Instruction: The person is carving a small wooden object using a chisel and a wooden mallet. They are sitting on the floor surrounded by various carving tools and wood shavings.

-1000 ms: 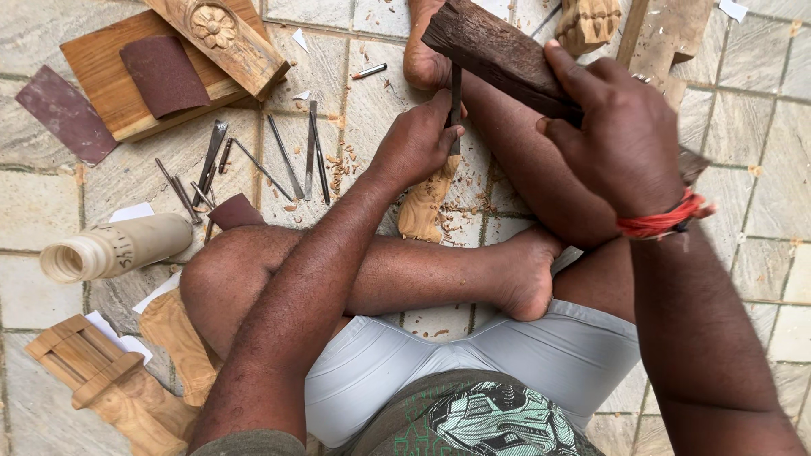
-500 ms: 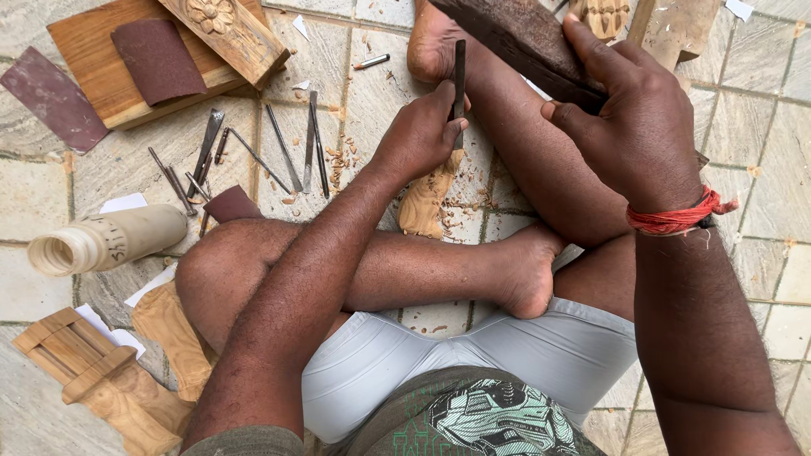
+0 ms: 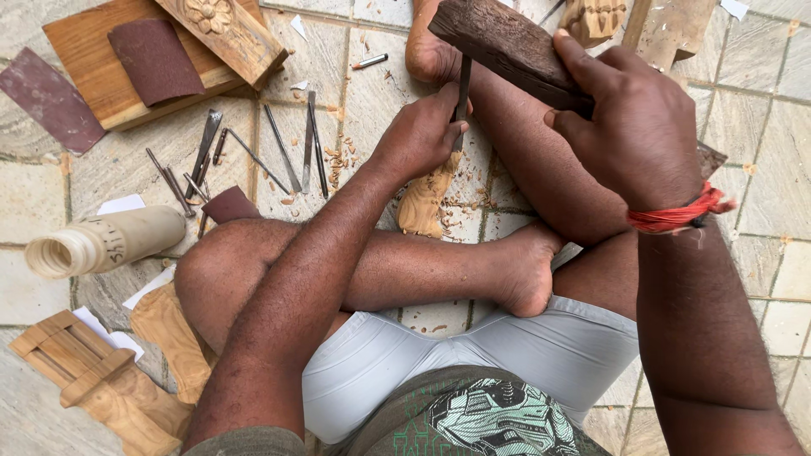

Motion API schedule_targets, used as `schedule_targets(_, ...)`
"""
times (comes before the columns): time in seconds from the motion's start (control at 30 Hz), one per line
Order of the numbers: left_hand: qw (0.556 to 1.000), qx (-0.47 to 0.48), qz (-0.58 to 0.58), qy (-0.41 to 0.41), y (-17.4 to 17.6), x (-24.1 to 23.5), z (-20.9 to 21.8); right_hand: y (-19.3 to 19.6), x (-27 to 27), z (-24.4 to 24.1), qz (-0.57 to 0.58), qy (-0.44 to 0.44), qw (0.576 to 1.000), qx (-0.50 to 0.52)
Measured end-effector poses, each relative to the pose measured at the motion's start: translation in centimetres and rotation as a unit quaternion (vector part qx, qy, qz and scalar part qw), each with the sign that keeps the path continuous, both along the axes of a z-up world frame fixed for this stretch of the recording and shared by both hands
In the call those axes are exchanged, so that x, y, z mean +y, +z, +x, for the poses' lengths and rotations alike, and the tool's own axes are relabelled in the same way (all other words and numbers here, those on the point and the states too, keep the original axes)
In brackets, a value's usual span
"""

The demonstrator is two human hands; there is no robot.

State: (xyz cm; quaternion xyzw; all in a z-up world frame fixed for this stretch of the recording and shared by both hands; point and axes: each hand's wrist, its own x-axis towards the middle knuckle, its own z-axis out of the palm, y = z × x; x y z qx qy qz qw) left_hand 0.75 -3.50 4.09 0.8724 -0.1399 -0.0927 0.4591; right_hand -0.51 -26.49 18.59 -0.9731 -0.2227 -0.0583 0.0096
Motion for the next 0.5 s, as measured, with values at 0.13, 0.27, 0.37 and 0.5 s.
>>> schedule_targets(0.13, 1.0, 0.013, 0.023, -0.005, -0.25, -0.08, -0.1, -0.19, 0.16, -0.15, 0.032, -0.045, 0.998, 0.036)
schedule_targets(0.27, 1.0, -0.002, 0.014, -0.01, 0.09, -0.16, -0.06, 0.12, -0.03, -0.29, 0.01, -0.019, 1.0, 0.012)
schedule_targets(0.37, 1.0, 0.012, 0.014, -0.007, 0.3, -0.06, -0.03, 0.36, -0.03, -0.22, 0.0, -0.025, 0.999, 0.032)
schedule_targets(0.5, 0.999, 0.028, 0.02, -0.009, 0.01, -0.24, -0.49, 0.16, -0.24, -0.85, 0.053, -0.039, 0.998, -0.001)
